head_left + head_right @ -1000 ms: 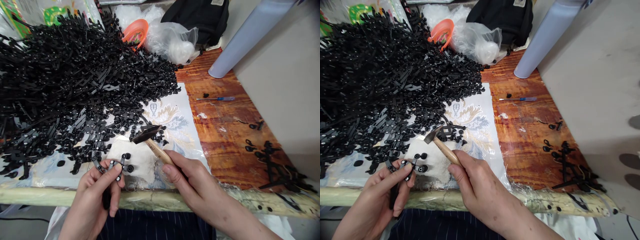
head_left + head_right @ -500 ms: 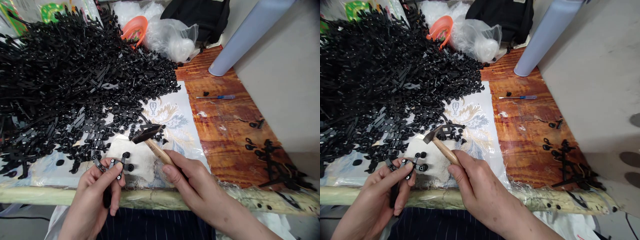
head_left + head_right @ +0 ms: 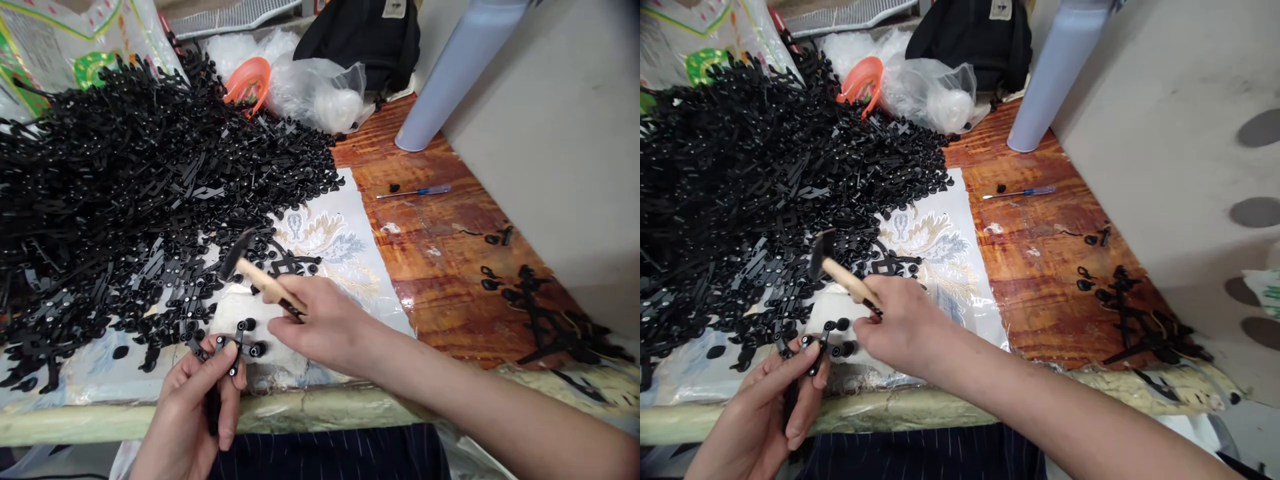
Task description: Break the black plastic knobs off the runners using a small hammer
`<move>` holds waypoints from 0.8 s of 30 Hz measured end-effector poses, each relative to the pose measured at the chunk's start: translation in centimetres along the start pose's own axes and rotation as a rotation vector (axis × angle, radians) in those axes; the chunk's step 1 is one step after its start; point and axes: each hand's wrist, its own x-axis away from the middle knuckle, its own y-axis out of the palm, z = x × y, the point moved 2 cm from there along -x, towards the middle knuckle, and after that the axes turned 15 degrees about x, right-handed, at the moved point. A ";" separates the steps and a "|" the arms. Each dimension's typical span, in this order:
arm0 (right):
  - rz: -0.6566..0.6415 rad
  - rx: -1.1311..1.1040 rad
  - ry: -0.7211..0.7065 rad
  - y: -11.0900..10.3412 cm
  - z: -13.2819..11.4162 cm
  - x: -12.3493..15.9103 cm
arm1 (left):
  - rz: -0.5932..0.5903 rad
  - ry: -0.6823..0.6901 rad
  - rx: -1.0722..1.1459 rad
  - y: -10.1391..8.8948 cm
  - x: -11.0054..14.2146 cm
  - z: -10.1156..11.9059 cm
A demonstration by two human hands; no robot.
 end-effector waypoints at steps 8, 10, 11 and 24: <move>-0.023 -0.001 -0.116 2.3 -1.2 -2.4 | -0.029 0.015 -0.027 -0.7 -0.3 -0.3; -0.013 0.010 -0.092 2.7 -1.0 -2.6 | -0.029 0.011 -0.020 -0.6 -0.3 -0.2; -0.012 0.011 -0.080 2.8 -0.9 -2.7 | -0.025 0.008 -0.012 -0.6 -0.3 -0.2; -0.028 0.020 -0.040 2.5 -1.0 -2.8 | 0.012 0.037 -0.008 0.3 -0.1 0.2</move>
